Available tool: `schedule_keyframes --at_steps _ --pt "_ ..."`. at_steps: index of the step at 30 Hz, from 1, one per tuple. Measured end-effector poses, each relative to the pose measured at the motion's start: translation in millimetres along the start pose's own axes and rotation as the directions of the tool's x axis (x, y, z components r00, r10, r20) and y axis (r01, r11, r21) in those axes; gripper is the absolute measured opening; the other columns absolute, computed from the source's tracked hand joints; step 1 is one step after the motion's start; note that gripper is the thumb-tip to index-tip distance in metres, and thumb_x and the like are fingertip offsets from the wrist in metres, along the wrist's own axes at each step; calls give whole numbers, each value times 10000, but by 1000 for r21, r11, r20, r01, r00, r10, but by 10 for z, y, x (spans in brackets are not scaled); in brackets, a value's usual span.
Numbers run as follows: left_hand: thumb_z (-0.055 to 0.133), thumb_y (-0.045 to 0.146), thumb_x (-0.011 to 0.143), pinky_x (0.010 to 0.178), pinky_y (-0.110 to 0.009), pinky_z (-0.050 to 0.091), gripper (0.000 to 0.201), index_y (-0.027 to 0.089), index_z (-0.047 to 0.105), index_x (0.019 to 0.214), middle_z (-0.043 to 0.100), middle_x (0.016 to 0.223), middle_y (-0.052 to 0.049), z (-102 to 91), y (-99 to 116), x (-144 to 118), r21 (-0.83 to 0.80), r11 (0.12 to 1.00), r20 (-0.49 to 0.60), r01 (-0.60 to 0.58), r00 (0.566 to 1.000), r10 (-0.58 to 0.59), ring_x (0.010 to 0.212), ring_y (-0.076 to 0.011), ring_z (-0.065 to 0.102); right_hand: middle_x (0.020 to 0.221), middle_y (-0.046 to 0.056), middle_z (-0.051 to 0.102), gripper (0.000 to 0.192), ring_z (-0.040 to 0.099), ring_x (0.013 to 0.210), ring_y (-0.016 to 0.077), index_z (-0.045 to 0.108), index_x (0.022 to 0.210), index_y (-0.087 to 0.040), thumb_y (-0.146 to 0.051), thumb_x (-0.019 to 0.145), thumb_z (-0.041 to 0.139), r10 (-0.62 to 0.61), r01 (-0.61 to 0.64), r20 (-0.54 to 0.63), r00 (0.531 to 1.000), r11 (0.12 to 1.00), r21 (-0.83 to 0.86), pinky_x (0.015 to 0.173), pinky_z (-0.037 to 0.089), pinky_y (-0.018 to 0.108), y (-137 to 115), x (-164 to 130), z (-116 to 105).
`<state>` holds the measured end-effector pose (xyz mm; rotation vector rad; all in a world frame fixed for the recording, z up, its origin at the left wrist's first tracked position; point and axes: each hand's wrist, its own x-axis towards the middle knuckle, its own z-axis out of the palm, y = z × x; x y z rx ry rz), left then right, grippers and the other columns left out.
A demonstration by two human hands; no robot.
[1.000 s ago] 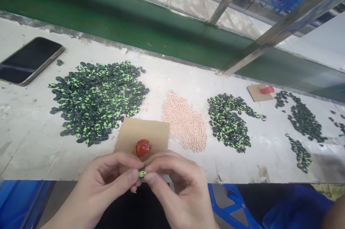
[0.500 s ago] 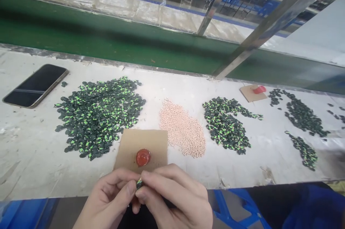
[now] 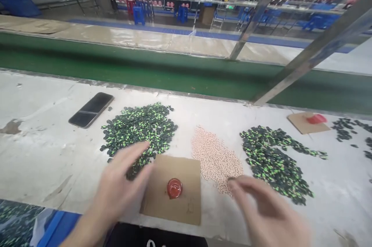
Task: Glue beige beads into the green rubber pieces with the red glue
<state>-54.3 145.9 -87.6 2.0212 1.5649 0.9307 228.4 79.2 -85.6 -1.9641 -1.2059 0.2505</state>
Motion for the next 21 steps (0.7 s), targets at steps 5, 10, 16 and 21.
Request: schedule_keyframes --at_steps 5,10,16,21 --pt "539 369 933 846 -522 604 352 183 811 1059 773 1076 -161 -223 -513 389 269 958 18 -98 995 97 976 -369 724 614 120 753 327 733 591 321 735 671 -259 -580 701 683 88 -136 -151 985 930 -341 495 544 415 536 547 -207" --pt "529 390 901 790 -435 592 321 230 783 789 779 897 -108 -176 -605 427 179 976 -4 -120 992 123 818 -317 739 682 140 774 517 690 574 307 741 721 -213 -661 830 508 -125 48 -171 977 916 -398 571 539 454 697 666 -156" --pt "618 407 791 528 -319 550 199 240 727 783 793 943 -104 -249 -463 432 7 998 -113 60 992 -59 817 -297 742 1032 135 797 393 720 964 321 792 1006 -217 -518 958 544 -382 405 136 914 869 -283 839 573 470 375 393 186" --pt "640 367 723 492 -259 581 141 246 657 653 768 724 -35 -410 -275 359 -272 925 -115 265 946 -305 579 -199 715 947 131 775 298 706 841 304 794 1000 -206 -319 973 520 -433 487 278 857 857 -167 707 570 441 163 307 454"
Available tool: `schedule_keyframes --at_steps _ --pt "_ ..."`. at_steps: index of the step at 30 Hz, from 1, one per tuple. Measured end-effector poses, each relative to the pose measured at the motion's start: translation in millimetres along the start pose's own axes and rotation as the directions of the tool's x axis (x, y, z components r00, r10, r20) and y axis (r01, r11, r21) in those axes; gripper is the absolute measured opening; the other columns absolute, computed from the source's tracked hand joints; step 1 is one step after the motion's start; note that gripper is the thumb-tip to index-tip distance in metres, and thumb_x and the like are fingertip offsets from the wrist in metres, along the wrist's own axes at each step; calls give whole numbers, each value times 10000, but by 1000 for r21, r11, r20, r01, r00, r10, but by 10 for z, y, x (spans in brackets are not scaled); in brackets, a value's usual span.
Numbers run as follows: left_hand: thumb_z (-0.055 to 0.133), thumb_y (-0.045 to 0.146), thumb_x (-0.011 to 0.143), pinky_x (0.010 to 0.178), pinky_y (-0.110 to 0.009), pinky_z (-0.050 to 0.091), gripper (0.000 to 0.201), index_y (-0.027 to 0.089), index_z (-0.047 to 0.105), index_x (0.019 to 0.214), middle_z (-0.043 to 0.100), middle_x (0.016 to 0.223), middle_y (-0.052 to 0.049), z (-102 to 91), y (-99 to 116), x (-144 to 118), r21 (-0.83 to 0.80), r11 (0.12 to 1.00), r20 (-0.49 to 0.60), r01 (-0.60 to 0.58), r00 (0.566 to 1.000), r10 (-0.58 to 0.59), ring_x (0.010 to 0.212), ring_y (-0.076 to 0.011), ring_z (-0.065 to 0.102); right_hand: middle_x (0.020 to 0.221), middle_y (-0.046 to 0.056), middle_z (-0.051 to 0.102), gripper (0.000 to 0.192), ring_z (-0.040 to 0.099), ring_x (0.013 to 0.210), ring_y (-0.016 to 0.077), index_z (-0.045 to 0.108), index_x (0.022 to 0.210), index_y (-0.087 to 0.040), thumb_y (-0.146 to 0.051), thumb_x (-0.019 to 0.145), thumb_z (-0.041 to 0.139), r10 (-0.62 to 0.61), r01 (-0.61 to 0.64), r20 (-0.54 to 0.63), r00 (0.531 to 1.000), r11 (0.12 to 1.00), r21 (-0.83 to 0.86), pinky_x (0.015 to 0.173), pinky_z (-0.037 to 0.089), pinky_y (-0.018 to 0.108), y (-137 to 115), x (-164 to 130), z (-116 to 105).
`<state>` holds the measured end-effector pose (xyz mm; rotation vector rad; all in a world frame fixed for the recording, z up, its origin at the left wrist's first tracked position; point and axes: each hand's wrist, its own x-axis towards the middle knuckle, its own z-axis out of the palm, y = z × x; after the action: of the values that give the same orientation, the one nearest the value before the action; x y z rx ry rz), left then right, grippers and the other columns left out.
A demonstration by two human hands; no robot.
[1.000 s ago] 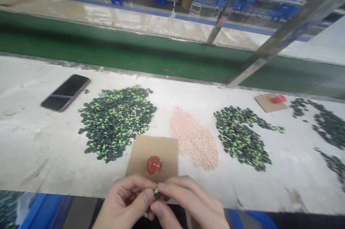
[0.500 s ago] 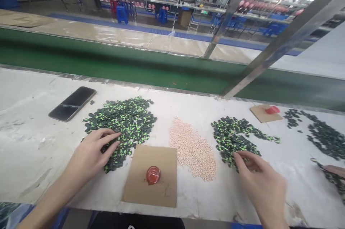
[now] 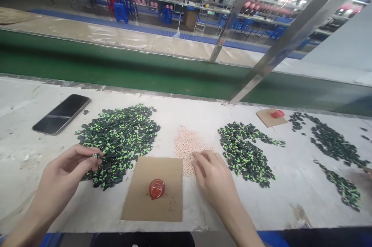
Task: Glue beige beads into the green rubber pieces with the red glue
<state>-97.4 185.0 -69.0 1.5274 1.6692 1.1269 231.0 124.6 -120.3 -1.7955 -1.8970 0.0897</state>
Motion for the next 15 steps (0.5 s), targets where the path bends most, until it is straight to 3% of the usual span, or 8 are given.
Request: schedule_keyframes --at_steps 5,9,13,15 --pt "764 305 683 495 -202 540 80 231 764 715 696 592 24 -20 71 -160 -313 920 67 236 972 -226 521 -140 628 846 134 785 308 712 748 289 777 828 -205 -247 938 491 20 -19 -10 1000 996 86 649 565 420 26 75 49" --pt "760 318 739 584 -179 549 92 246 817 753 733 659 23 77 181 -322 -374 877 43 301 950 -308 597 -128 645 834 144 798 263 729 748 323 784 800 -199 -299 891 559 116 -106 -43 992 978 178 686 577 481 9 100 -36" --pt "757 293 765 564 -176 556 71 262 808 727 714 622 42 219 333 -458 -358 902 80 240 971 -227 568 -123 645 835 120 826 238 771 739 284 801 816 -209 -366 902 644 223 -205 -17 975 921 331 629 615 393 -166 43 -200" --pt "733 259 808 558 -194 573 102 266 806 737 743 646 35 319 389 -528 -330 931 156 154 982 -106 573 -138 679 728 85 810 242 753 640 236 811 801 -221 -435 874 725 306 -292 67 950 786 545 566 611 331 -309 -19 -268"
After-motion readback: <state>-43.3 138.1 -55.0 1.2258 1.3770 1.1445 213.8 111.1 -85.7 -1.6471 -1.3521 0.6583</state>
